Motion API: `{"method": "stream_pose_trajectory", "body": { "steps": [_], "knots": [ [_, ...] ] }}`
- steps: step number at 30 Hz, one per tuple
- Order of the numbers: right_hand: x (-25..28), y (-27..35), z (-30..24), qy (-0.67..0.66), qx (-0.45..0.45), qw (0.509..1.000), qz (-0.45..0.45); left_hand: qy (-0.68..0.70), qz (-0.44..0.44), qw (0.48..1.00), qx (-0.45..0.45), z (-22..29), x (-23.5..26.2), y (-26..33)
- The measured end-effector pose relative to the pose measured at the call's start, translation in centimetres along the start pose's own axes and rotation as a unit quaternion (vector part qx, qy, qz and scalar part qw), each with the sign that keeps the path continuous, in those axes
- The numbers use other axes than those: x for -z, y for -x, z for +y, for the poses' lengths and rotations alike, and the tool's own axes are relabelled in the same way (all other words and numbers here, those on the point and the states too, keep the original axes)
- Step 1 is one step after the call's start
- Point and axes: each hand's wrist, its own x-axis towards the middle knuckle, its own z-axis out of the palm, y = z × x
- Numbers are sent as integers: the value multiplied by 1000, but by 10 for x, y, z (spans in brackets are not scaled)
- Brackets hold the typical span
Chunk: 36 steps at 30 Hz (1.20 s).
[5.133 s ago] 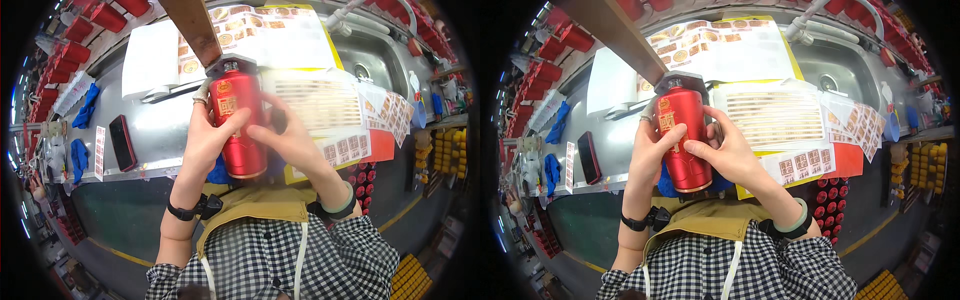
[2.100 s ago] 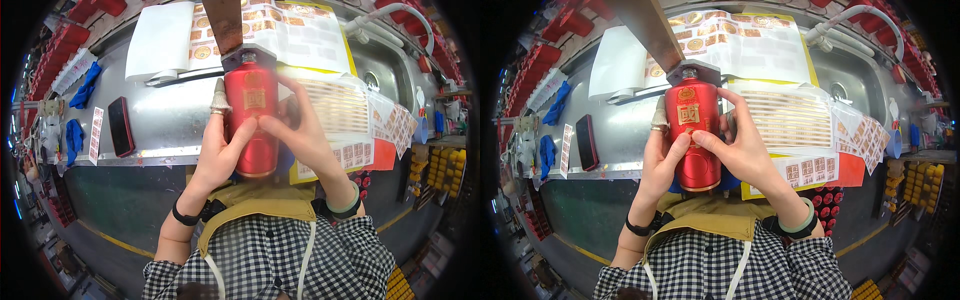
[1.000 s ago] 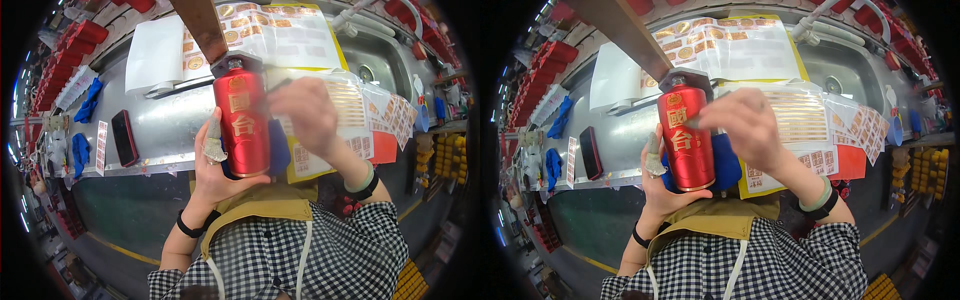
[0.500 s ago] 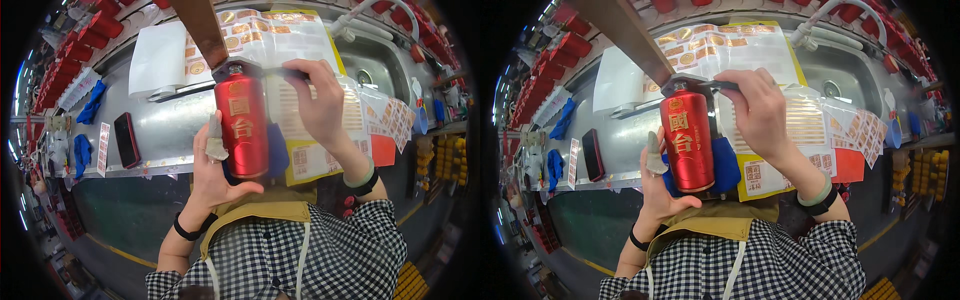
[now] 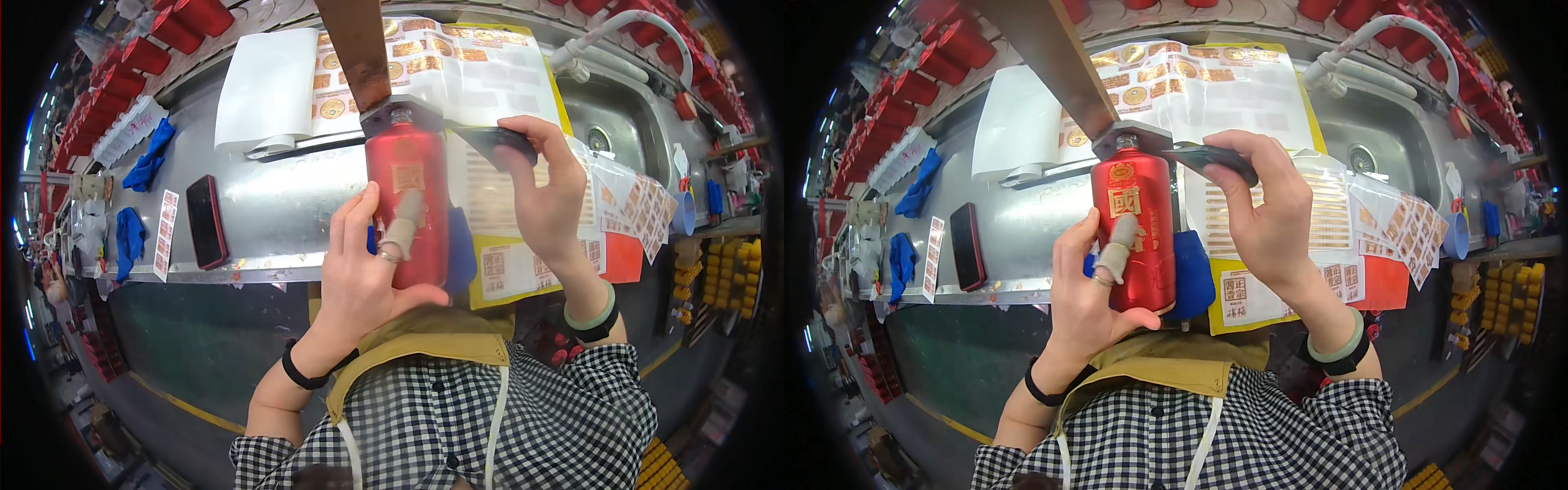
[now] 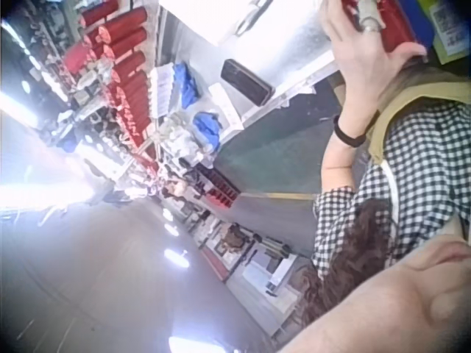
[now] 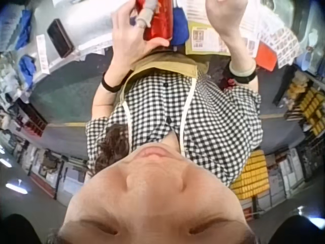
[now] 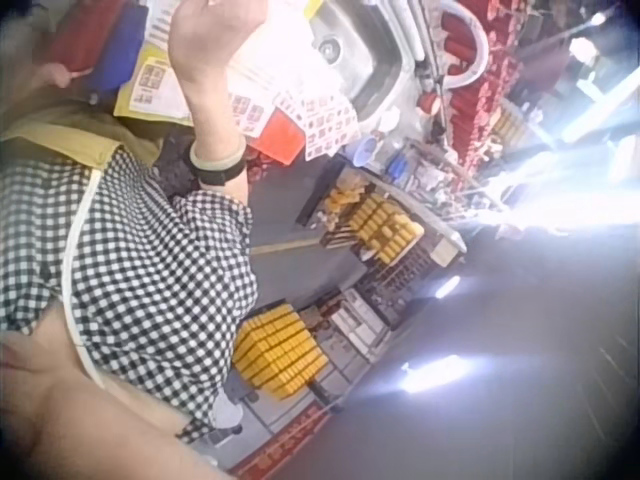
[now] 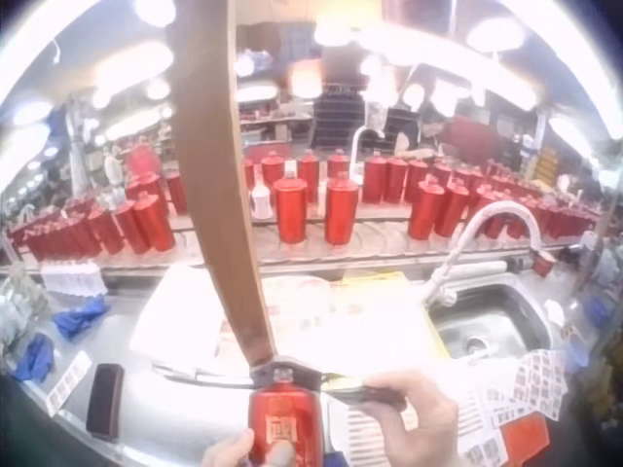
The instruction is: Manually applying decorative labels and security strips to red bottles using a scraping tool.
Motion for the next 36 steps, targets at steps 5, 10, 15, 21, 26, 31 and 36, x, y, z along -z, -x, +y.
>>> {"method": "stream_pose_trajectory", "body": {
  "steps": [5, 10, 15, 21, 26, 31, 36],
  "knots": [
    [-3, -5, -6, 17, 25, 1000, -6, -34, -51, 998, 31, 2, 8, -23],
    [-3, -7, -10, 15, 34, 999, -13, -18, -42, 996, 71, 0, 6, -29],
    [-10, -21, -16, 57, 123, 990, -32, -2, 25, 998, 54, -11, -2, -11],
    [-29, 8, -43, 119, 379, 900, -178, 345, 88, 909, 214, -30, -5, 12],
    [-55, -26, -29, 158, 297, 926, -171, 329, 82, 894, 293, -27, -2, 11],
    [-43, -45, -22, 260, 400, 875, -86, 371, 56, 884, 278, -22, -7, 20],
    [-35, 6, -33, 13, 341, 915, -214, 481, 38, 858, 176, -18, -23, 42]
  ]
}}
